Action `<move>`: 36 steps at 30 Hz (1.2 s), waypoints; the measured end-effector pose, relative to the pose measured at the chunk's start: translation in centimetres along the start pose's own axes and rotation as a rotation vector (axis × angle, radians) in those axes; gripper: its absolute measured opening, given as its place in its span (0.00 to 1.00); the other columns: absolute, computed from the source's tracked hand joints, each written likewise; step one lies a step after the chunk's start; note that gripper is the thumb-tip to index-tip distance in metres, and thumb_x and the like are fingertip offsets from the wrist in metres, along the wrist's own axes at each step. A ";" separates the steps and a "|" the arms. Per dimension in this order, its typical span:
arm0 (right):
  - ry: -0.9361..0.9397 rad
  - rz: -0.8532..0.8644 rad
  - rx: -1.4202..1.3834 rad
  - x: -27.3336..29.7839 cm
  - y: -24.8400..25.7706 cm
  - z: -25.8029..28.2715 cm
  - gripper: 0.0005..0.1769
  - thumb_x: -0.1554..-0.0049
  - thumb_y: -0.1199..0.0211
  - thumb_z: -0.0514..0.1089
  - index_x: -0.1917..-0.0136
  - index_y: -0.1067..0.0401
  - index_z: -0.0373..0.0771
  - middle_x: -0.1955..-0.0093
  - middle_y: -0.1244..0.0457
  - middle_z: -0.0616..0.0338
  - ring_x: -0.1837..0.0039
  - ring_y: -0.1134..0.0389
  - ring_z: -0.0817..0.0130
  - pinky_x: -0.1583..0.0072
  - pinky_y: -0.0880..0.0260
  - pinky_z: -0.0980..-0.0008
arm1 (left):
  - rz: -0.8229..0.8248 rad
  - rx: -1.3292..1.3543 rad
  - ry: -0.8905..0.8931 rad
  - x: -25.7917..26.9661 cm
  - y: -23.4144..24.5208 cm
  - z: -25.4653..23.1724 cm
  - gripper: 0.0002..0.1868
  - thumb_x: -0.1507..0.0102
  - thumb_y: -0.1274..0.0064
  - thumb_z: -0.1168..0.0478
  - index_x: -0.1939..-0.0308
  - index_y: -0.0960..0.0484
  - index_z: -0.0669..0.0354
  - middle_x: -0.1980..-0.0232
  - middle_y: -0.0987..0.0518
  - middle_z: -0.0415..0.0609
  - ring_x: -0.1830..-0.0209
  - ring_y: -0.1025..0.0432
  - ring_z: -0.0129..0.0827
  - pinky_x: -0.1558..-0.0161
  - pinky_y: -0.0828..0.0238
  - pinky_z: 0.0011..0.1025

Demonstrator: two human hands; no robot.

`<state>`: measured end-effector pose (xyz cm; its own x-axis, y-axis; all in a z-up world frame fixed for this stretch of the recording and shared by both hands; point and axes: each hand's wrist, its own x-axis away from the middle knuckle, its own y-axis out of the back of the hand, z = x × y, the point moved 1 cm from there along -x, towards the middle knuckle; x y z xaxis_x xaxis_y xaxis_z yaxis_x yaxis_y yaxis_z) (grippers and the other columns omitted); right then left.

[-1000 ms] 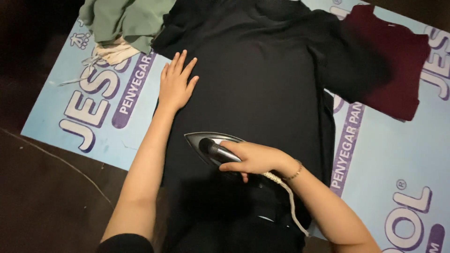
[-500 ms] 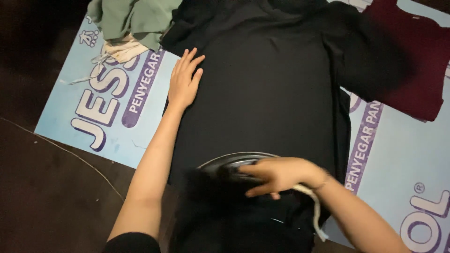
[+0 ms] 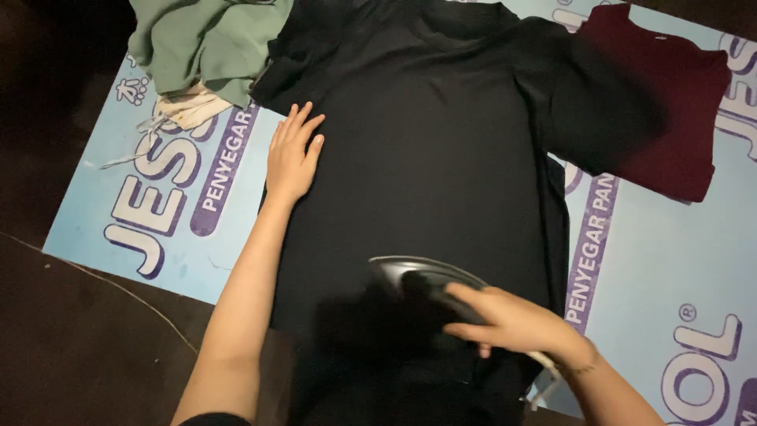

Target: The person unfolds a black t-shirt on a branded ironing board and irons it using a handheld electric iron. They smooth the fabric with one hand while moving the iron across the shirt's body and sleeves. Other folded clothes remain on the board.

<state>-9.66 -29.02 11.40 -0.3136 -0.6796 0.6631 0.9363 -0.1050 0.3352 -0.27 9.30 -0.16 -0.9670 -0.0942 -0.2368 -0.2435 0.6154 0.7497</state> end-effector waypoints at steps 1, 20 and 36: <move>-0.001 0.001 0.002 0.2 0.2 -0.3 0.20 0.39 0.38 0.55 0.38 0.36 0.49 0.75 0.32 0.64 0.70 0.25 0.78 0.56 0.27 0.78 | -0.002 0.001 0.002 -0.1 0.0 -0.1 0.25 0.25 0.68 0.48 0.31 0.26 0.54 0.23 0.37 0.49 0.20 0.51 0.46 0.24 0.59 0.50; -0.101 -0.542 -0.594 0.5 -1.3 0.5 0.33 0.41 0.38 0.45 0.27 0.41 0.30 0.78 0.34 0.43 0.72 0.25 0.55 0.64 0.23 0.60 | -0.121 -0.104 0.021 -2.5 -9.7 -8.9 0.22 0.31 0.55 0.66 0.31 0.30 0.54 0.21 0.43 0.60 0.19 0.51 0.52 0.26 0.68 0.66; 0.028 -0.916 -0.439 -7.1 8.6 -2.0 0.21 0.38 0.39 0.52 0.43 0.34 0.33 0.79 0.37 0.51 0.73 0.29 0.62 0.64 0.29 0.65 | 0.197 -0.266 0.023 -0.2 -11.9 -11.9 0.28 0.25 0.67 0.52 0.20 0.44 0.41 0.16 0.51 0.50 0.16 0.60 0.42 0.22 0.74 0.53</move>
<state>0.94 -26.54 8.24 -0.9411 -0.2201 0.2566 0.3147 -0.8474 0.4277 1.91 -7.38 -1.69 -0.9982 -0.0132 -0.0593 -0.0597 0.3975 0.9157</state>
